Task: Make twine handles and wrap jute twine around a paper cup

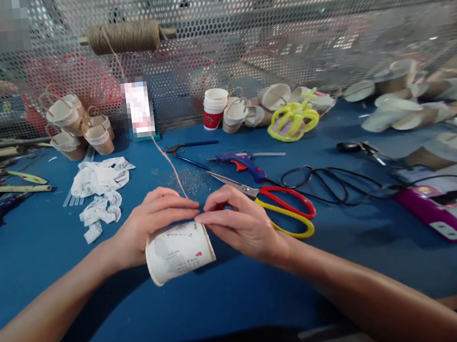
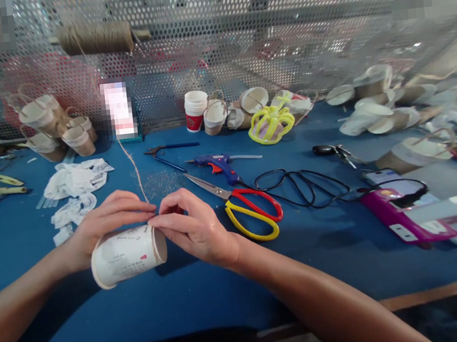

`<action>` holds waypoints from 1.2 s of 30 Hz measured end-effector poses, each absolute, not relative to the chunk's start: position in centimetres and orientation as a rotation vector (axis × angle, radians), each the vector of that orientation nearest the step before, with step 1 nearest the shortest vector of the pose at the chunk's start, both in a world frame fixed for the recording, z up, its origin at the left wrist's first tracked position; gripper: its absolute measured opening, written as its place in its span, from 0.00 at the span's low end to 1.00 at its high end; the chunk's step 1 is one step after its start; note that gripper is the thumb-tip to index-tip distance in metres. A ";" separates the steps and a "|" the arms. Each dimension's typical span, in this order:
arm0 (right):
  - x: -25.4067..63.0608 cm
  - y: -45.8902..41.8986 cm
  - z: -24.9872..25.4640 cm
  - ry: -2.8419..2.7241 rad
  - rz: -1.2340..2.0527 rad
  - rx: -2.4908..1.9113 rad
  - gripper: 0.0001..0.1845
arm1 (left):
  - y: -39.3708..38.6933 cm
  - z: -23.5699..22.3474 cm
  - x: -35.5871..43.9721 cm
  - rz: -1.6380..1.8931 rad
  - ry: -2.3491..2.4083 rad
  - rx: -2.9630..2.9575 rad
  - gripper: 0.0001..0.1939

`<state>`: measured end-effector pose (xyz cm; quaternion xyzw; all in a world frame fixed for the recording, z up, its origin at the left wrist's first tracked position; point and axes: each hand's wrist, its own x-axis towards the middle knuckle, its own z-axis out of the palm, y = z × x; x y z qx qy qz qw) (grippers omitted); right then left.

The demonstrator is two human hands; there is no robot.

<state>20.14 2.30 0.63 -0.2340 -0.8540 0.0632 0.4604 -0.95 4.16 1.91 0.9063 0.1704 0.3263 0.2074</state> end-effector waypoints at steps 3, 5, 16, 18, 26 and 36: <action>20.2 2.4 0.5 -2.109 0.149 -0.572 0.08 | 4.2 1.6 -0.9 0.855 0.436 2.447 0.17; 20.3 2.4 0.4 -2.113 0.162 -0.564 0.09 | 4.1 1.4 -0.9 0.840 0.437 2.395 0.19; 20.3 2.5 0.5 -2.148 0.226 -0.567 0.08 | 3.4 1.6 -1.2 0.694 0.601 2.323 0.22; 20.2 2.5 0.4 -2.161 0.243 -0.585 0.07 | 3.4 1.6 -1.2 0.657 0.630 2.333 0.22; 21.9 4.1 1.3 -2.053 0.253 -0.982 0.07 | 4.0 1.0 -1.7 0.692 0.648 2.487 0.26; 28.2 10.3 2.0 -2.059 0.270 -2.237 0.12 | 4.4 1.1 -2.5 0.827 0.680 2.634 0.24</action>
